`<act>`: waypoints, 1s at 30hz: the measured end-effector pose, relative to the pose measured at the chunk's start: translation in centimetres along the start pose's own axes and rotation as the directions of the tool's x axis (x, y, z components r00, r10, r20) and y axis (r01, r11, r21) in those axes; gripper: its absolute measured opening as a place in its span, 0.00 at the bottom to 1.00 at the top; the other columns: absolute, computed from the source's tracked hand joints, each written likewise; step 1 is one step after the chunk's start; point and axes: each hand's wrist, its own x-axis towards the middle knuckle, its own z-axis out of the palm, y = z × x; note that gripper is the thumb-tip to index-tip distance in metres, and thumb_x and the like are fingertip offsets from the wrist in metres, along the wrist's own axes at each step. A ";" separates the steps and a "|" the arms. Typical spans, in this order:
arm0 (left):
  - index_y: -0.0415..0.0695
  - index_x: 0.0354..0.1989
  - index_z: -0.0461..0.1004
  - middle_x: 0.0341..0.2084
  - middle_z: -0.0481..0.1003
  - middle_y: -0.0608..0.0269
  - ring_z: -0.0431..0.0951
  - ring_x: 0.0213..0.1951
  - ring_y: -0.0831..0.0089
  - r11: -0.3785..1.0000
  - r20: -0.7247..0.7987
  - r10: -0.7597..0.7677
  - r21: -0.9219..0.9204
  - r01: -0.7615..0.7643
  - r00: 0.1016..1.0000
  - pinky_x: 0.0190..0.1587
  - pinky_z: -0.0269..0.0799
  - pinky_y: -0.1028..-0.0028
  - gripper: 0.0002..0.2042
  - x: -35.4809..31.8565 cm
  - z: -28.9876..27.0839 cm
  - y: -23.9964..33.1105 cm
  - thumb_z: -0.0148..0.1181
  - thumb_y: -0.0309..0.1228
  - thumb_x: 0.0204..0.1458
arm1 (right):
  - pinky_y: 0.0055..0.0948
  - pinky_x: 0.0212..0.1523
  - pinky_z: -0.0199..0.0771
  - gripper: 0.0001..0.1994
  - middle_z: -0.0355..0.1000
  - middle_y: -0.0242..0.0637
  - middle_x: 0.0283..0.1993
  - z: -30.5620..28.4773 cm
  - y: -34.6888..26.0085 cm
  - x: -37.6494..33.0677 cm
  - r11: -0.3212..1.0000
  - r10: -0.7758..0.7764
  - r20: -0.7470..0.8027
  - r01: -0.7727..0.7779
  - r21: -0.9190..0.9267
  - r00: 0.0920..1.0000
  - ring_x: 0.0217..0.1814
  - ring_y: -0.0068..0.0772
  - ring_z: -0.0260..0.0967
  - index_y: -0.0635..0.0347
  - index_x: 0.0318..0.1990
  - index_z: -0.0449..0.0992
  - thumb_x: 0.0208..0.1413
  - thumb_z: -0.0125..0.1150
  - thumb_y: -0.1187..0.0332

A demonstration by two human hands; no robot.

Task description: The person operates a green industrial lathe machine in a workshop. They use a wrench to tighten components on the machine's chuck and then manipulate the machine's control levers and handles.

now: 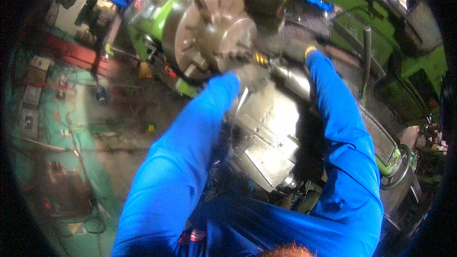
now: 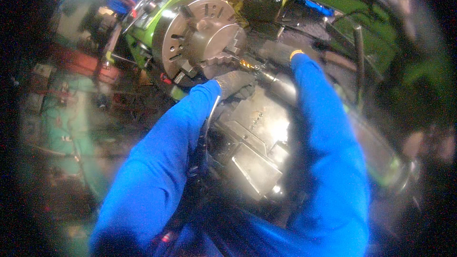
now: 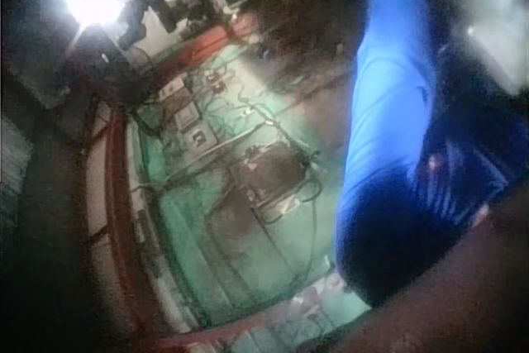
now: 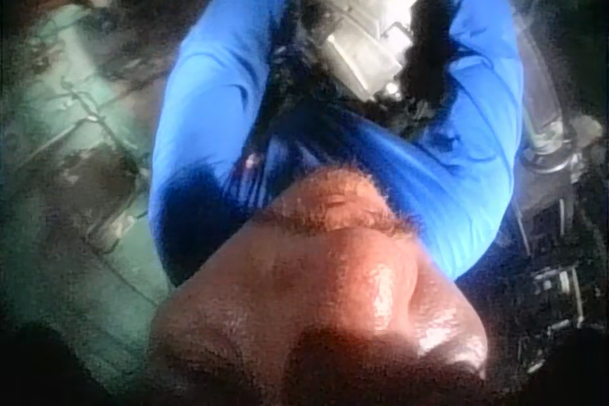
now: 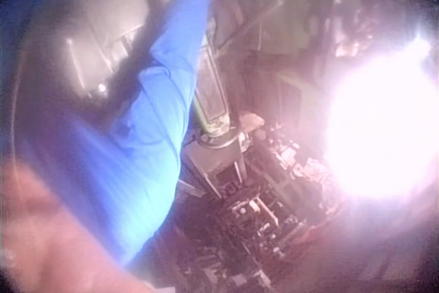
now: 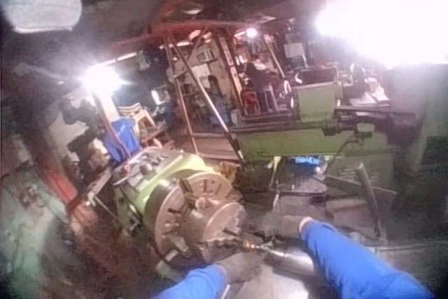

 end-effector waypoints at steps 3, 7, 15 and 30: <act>0.42 0.54 0.75 0.41 0.79 0.56 0.81 0.36 0.65 0.944 0.145 -0.148 -0.273 0.183 0.978 0.38 0.80 0.68 0.15 0.4 -0.9 0.4 0.55 0.35 0.63 | 0.38 0.61 0.68 0.24 0.74 0.46 0.59 0.9 1.3 0.3 0.993 -0.098 -0.145 0.105 0.045 0.984 0.58 0.47 0.73 0.57 0.55 0.78 0.66 0.46 0.51; 0.43 0.40 0.73 0.27 0.68 0.68 0.67 0.23 0.79 0.930 0.129 -0.114 -0.334 0.152 0.985 0.22 0.60 0.78 0.07 -1.2 0.9 2.1 0.53 0.33 0.64 | 0.37 0.61 0.68 0.24 0.75 0.47 0.59 1.5 2.8 1.3 0.988 -0.154 -0.128 0.153 -0.018 0.980 0.57 0.47 0.73 0.58 0.55 0.78 0.66 0.46 0.52; 0.43 0.35 0.72 0.20 0.63 0.74 0.61 0.18 0.85 0.975 -0.048 -0.057 -0.217 0.045 0.997 0.15 0.51 0.83 0.08 -3.0 3.4 4.9 0.53 0.33 0.63 | 0.37 0.60 0.67 0.20 0.76 0.48 0.58 1.8 5.2 2.8 0.977 -0.175 -0.052 0.180 0.115 0.983 0.55 0.46 0.73 0.59 0.54 0.79 0.65 0.50 0.57; 0.48 0.28 0.64 0.18 0.59 0.74 0.56 0.17 0.82 0.938 0.037 -0.119 -0.325 0.124 0.992 0.14 0.49 0.79 0.11 -3.0 2.6 3.3 0.50 0.34 0.64 | 0.32 0.34 0.72 0.11 0.79 0.37 0.31 0.0 0.4 -0.3 0.837 -0.074 0.016 0.053 0.545 0.997 0.30 0.26 0.72 0.61 0.40 0.84 0.59 0.59 0.64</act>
